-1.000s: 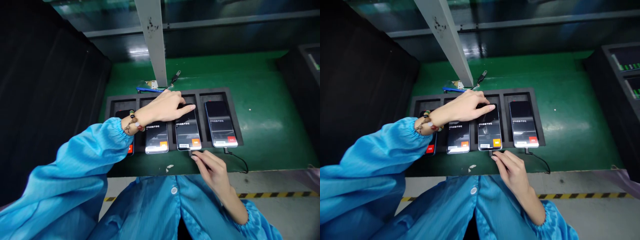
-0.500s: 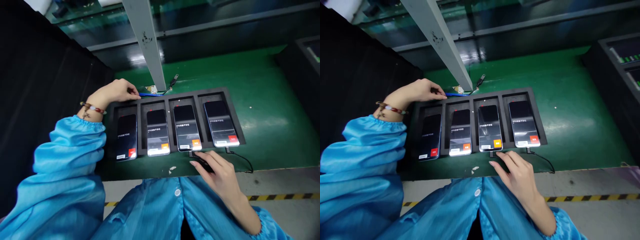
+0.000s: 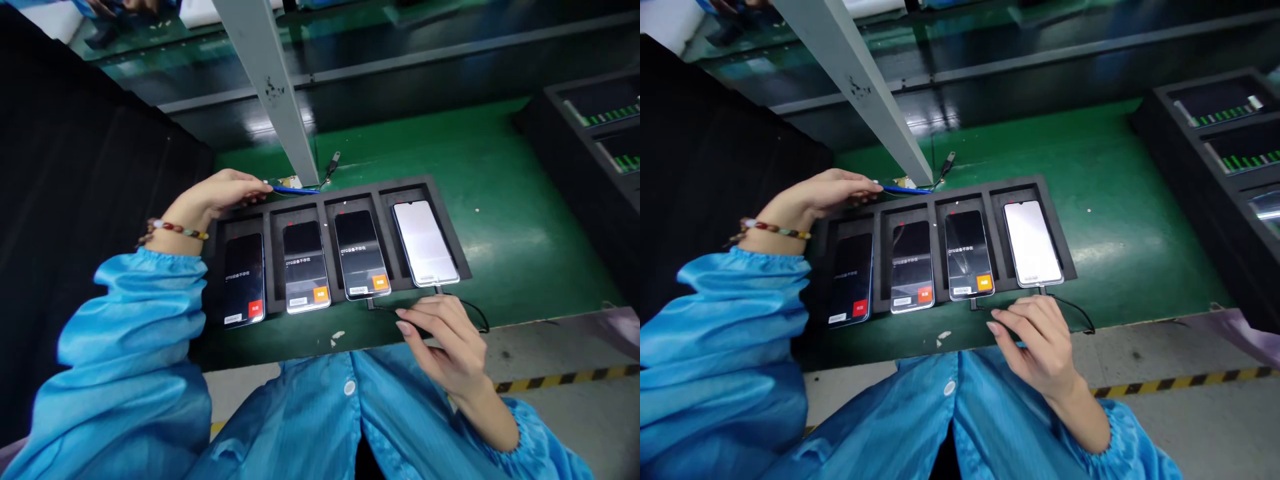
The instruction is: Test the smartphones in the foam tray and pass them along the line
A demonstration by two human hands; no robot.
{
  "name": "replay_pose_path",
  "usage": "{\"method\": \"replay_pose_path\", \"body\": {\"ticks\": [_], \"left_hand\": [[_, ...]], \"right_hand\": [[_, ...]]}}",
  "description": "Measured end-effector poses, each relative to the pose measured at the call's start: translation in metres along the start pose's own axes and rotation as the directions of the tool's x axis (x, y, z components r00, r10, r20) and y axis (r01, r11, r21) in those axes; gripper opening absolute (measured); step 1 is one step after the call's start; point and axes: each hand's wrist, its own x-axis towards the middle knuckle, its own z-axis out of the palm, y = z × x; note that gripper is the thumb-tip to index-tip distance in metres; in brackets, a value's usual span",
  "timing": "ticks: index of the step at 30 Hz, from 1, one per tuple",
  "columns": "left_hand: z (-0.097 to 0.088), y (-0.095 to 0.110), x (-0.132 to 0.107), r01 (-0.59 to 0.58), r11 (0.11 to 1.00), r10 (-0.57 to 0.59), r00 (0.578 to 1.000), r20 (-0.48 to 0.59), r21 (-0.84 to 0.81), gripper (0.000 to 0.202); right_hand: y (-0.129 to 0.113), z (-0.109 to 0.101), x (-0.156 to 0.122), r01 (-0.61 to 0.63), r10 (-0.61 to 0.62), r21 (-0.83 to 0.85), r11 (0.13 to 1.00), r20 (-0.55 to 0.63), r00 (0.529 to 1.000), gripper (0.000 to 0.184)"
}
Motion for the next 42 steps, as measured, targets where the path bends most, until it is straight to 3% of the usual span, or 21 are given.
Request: {"method": "replay_pose_path", "body": {"ticks": [3, 7, 11, 13, 15, 18, 20, 22, 26, 28, 33, 39, 42], "left_hand": [[0.002, 0.024, -0.022, 0.018, 0.979, -0.037, 0.995, -0.092, -0.203, 0.047], [0.015, 0.060, -0.062, -0.097, 0.886, 0.011, 0.982, -0.187, -0.454, 0.032], [0.050, 0.089, -0.125, -0.225, 0.859, 0.112, 0.959, -0.260, -0.461, 0.018], [0.071, 0.096, -0.160, -0.208, 0.890, 0.152, 0.974, -0.166, -0.406, 0.014], [0.087, 0.096, -0.188, -0.177, 0.920, 0.187, 0.982, -0.006, -0.349, 0.015], [0.094, 0.088, -0.208, -0.176, 0.928, 0.247, 0.951, 0.187, -0.328, 0.017], [0.088, 0.078, -0.204, -0.200, 0.933, 0.274, 0.934, 0.230, -0.301, 0.016], [0.078, 0.065, -0.187, -0.248, 0.944, 0.293, 0.935, 0.201, -0.219, 0.015], [0.065, 0.030, -0.131, -0.326, 0.939, 0.333, 0.941, -0.054, 0.104, 0.038], [0.065, 0.014, -0.101, -0.336, 0.889, 0.377, 0.923, -0.081, 0.310, 0.048], [0.073, -0.002, -0.054, -0.346, 0.758, 0.396, 0.918, 0.031, 0.553, 0.062], [0.074, -0.004, -0.044, -0.383, 0.784, 0.409, 0.911, 0.058, 0.488, 0.064], [0.073, -0.006, -0.043, -0.379, 0.794, 0.406, 0.912, 0.048, 0.475, 0.063]], "right_hand": [[0.003, -0.004, 0.005, 0.014, -0.016, -0.024, 1.000, -0.058, 0.998, 0.027], [-0.001, -0.005, 0.024, 0.051, -0.055, -0.041, 0.998, -0.111, 0.992, 0.035], [-0.030, -0.004, 0.068, 0.122, -0.127, -0.052, 0.991, -0.111, 0.986, 0.047], [-0.052, -0.005, 0.090, 0.169, -0.170, -0.042, 0.985, -0.025, 0.985, 0.045], [-0.073, -0.005, 0.103, 0.221, -0.220, 0.009, 0.975, 0.133, 0.966, 0.029], [-0.097, -0.003, 0.097, 0.213, -0.228, 0.082, 0.974, 0.398, 0.889, 0.015], [-0.105, 0.001, 0.082, 0.136, -0.161, 0.086, 0.987, 0.497, 0.853, 0.019], [-0.106, 0.007, 0.067, 0.004, -0.055, 0.094, 0.996, 0.546, 0.836, 0.027], [-0.096, 0.028, 0.045, -0.244, 0.094, 0.148, 0.958, 0.644, 0.759, 0.029], [-0.089, 0.041, 0.038, -0.286, 0.104, 0.167, 0.944, 0.669, 0.736, 0.029], [-0.073, 0.064, 0.025, -0.220, 0.124, 0.070, 0.973, 0.646, 0.753, 0.029], [-0.058, 0.076, 0.018, -0.025, 0.086, -0.112, 0.993, 0.584, 0.807, 0.039], [-0.062, 0.072, 0.022, -0.035, 0.095, -0.109, 0.993, 0.625, 0.774, 0.043]]}}
